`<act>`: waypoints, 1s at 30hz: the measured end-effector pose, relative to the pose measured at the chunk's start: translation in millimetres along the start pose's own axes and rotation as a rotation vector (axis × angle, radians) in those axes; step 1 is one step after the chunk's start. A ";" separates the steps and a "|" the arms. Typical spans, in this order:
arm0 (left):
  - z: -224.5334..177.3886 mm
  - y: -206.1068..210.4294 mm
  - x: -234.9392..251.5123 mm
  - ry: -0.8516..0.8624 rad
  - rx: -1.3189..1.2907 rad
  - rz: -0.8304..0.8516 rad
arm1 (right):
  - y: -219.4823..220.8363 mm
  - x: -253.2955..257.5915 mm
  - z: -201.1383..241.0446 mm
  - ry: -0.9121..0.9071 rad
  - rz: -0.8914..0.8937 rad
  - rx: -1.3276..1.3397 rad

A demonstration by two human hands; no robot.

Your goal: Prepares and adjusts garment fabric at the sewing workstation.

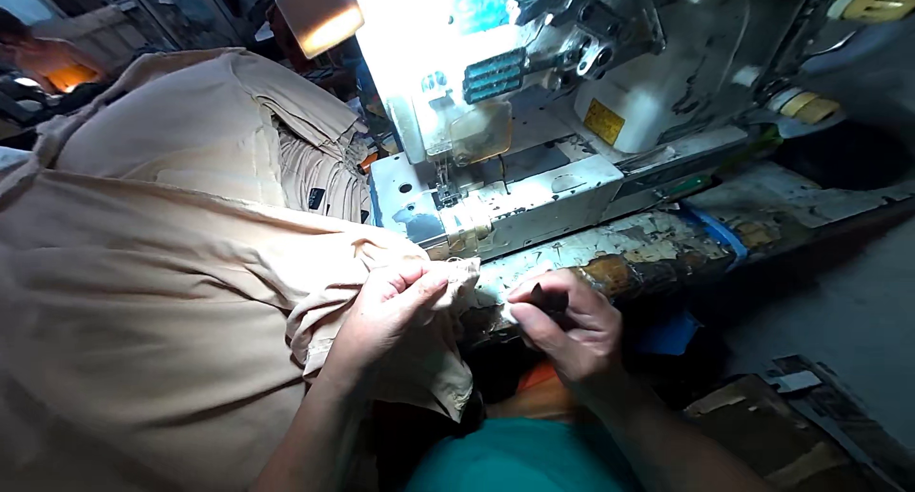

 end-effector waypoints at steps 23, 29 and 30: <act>5.8 -11.6 3.6 -0.126 0.151 -0.011 | -45.6 0.9 -41.6 0.040 0.145 -0.605; -2.3 -6.6 3.7 -0.121 0.190 0.037 | 10.6 7.4 -35.9 -0.098 0.201 -0.324; -5.0 -8.2 2.5 -0.124 0.210 0.035 | 7.8 7.5 -36.2 -0.096 0.188 -0.339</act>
Point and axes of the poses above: each hand's wrist, its own x-axis towards the middle knuckle, its own y-axis out of the palm, z = x × y, the point moved 3 cm from there along x, towards the middle knuckle, and after that the axes turned 3 degrees about -z, right-handed, at the moved point
